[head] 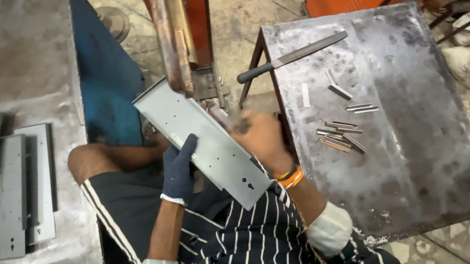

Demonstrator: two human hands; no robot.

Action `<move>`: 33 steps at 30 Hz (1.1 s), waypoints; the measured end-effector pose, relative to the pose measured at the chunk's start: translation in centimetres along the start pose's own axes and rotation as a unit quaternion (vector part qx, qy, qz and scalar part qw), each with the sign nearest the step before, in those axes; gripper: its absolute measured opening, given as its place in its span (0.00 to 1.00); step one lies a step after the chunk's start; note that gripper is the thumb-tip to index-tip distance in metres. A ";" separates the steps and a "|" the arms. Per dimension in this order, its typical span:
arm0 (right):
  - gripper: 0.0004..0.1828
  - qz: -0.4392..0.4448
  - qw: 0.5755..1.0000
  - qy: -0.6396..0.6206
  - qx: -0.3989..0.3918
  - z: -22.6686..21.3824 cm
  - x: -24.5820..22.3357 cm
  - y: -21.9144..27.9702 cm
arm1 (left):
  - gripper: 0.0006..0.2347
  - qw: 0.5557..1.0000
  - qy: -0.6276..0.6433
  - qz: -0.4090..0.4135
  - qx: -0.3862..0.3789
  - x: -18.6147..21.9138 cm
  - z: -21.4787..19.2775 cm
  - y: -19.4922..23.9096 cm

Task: Spot welding small metal components onto a larger sheet metal chassis at a manual workstation.

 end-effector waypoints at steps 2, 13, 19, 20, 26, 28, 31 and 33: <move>0.14 -0.029 0.999 0.031 -0.029 1.7 -3.4 2.9 | 0.16 1.000 -0.001 0.006 -0.004 0.5 0.3 0.2; 0.15 -0.080 0.995 -0.034 -0.047 1.3 -7.4 6.4 | 0.12 0.995 -0.068 0.070 0.006 0.5 -1.3 0.7; 0.07 -0.170 0.985 0.005 0.039 3.4 -7.8 7.3 | 0.12 0.991 -0.070 0.109 -0.018 0.7 -0.6 1.1; 0.07 -0.170 0.985 0.004 0.040 3.3 -7.9 7.5 | 0.12 0.991 -0.071 0.110 -0.018 0.7 -0.8 1.0; 0.13 -0.207 0.977 0.047 0.026 3.8 -7.9 7.9 | 0.12 0.991 -0.093 0.094 -0.006 1.1 -1.4 0.7; 0.15 -0.164 0.983 0.043 0.064 3.3 -7.6 7.5 | 0.12 0.990 -0.096 0.104 0.007 1.5 -1.5 0.9; 0.19 -0.105 0.989 0.021 0.101 0.9 -8.1 6.6 | 0.13 0.992 -0.061 0.109 0.031 1.6 -1.7 0.9; 0.20 -0.098 0.991 0.040 0.084 1.0 -7.8 6.1 | 0.13 0.993 -0.041 0.104 0.028 2.7 -1.4 1.4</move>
Point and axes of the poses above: each hand's wrist, its own y-axis away from the middle knuckle, its own z-axis out of the palm, x = y × z, the point moved 4 cm from there along -y, towards the middle knuckle, and after that the axes turned 14 degrees about z, right-handed, at the moved point
